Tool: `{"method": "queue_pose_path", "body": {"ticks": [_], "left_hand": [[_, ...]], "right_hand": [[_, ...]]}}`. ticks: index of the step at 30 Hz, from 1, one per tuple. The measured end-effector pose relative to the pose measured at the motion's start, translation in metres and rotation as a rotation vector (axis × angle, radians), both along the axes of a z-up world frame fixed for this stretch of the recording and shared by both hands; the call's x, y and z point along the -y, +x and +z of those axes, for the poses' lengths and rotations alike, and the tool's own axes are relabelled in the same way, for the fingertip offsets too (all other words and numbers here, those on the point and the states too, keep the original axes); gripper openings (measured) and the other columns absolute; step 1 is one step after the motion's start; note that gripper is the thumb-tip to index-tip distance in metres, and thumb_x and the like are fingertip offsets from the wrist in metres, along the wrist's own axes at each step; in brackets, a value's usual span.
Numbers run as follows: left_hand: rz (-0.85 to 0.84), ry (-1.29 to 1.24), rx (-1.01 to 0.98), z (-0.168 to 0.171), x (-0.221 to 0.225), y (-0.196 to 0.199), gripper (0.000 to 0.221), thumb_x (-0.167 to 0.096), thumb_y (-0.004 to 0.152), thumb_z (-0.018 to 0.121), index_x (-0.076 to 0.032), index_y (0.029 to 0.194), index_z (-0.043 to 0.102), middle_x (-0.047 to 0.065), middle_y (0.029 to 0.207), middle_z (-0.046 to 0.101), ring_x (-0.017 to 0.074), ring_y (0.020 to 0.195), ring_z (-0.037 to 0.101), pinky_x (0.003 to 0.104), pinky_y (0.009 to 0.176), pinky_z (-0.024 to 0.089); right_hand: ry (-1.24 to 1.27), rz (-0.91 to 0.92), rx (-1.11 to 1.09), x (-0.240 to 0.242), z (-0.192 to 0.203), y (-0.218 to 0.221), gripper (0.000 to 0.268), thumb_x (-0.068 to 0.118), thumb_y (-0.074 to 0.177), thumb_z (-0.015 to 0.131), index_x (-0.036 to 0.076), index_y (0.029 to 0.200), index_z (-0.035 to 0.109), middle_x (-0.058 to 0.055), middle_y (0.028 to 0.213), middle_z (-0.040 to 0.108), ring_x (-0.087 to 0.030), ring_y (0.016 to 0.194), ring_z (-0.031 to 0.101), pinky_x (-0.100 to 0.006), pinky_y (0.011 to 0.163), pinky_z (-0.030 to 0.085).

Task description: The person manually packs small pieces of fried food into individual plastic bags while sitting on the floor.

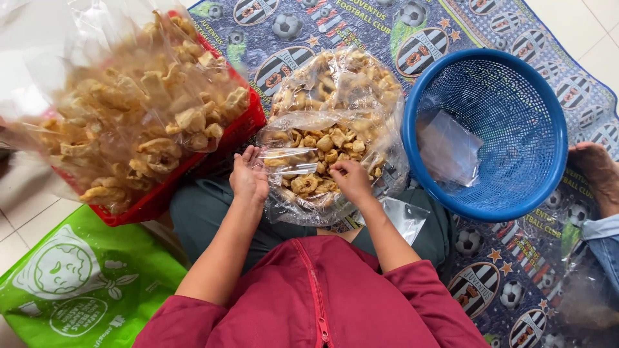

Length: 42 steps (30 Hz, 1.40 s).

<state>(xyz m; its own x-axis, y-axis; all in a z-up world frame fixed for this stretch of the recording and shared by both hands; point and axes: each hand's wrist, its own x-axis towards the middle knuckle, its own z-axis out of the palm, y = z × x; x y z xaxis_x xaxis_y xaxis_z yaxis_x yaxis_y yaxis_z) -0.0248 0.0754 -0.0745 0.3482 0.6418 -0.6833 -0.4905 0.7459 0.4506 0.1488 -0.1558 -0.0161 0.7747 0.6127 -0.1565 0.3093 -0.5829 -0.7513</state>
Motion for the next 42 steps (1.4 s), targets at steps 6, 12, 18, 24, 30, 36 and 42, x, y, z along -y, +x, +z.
{"method": "queue_pose_path", "body": {"ticks": [6,12,18,24,30,36,42], "left_hand": [[0.035,0.012,0.001,0.004,-0.007,-0.009,0.053,-0.044,0.108,0.038,-0.001,0.125,0.065,0.019,0.124,0.067,0.0392,0.126,0.063,0.054,0.107,0.052],[0.049,0.001,0.015,0.013,-0.009,-0.008,0.053,-0.043,0.108,0.038,-0.001,0.129,0.063,0.020,0.128,0.065,0.0394,0.128,0.061,0.055,0.107,0.051],[0.046,-0.004,0.018,0.017,-0.006,-0.004,0.053,-0.043,0.108,0.037,-0.001,0.129,0.062,0.019,0.127,0.064,0.0390,0.127,0.062,0.055,0.107,0.051],[0.026,0.011,0.032,0.003,-0.003,-0.002,0.053,-0.043,0.108,0.037,-0.001,0.127,0.063,0.018,0.125,0.065,0.0385,0.126,0.062,0.054,0.103,0.055],[-0.032,0.032,0.025,0.027,0.015,0.009,0.053,-0.044,0.109,0.038,-0.002,0.127,0.064,0.015,0.122,0.067,0.0363,0.123,0.065,0.051,0.097,0.058],[-0.062,0.065,0.000,0.028,0.025,0.012,0.053,-0.044,0.108,0.039,-0.002,0.128,0.065,0.016,0.123,0.069,0.0384,0.123,0.065,0.055,0.098,0.056],[-0.088,0.061,0.040,0.002,0.026,0.015,0.053,-0.044,0.109,0.039,-0.003,0.132,0.063,0.019,0.127,0.067,0.0411,0.128,0.061,0.059,0.105,0.050]], "right_hand": [[-0.346,0.378,0.061,-0.029,-0.009,-0.032,0.037,0.029,0.095,0.069,0.016,0.129,0.072,-0.010,0.121,0.075,-0.034,0.119,0.064,-0.053,0.103,0.045],[-0.317,0.297,0.024,-0.031,-0.016,-0.040,0.042,0.028,0.082,0.080,0.018,0.122,0.073,-0.001,0.102,0.074,-0.027,0.109,0.066,-0.045,0.092,0.056],[-0.045,0.043,-0.196,-0.013,0.062,-0.048,0.025,0.023,0.080,0.077,0.014,0.104,0.080,-0.012,0.095,0.072,-0.032,0.098,0.071,-0.043,0.088,0.058],[0.586,-0.188,-0.251,-0.004,0.104,-0.027,0.019,0.002,0.091,0.077,-0.001,0.110,0.072,-0.006,0.091,0.068,-0.009,0.079,0.067,-0.021,0.068,0.062],[0.512,0.080,0.250,-0.021,0.116,-0.034,0.026,0.010,0.076,0.092,0.017,0.100,0.084,0.000,0.085,0.071,-0.009,0.067,0.068,-0.021,0.060,0.058],[0.370,0.238,0.346,-0.031,0.120,-0.049,0.013,0.027,0.085,0.085,0.030,0.098,0.083,0.005,0.082,0.077,-0.017,0.082,0.070,-0.032,0.082,0.050],[0.364,0.340,0.141,-0.020,0.138,-0.048,0.023,0.014,0.093,0.073,0.027,0.109,0.082,0.004,0.081,0.074,-0.016,0.097,0.068,-0.035,0.097,0.042]]}}
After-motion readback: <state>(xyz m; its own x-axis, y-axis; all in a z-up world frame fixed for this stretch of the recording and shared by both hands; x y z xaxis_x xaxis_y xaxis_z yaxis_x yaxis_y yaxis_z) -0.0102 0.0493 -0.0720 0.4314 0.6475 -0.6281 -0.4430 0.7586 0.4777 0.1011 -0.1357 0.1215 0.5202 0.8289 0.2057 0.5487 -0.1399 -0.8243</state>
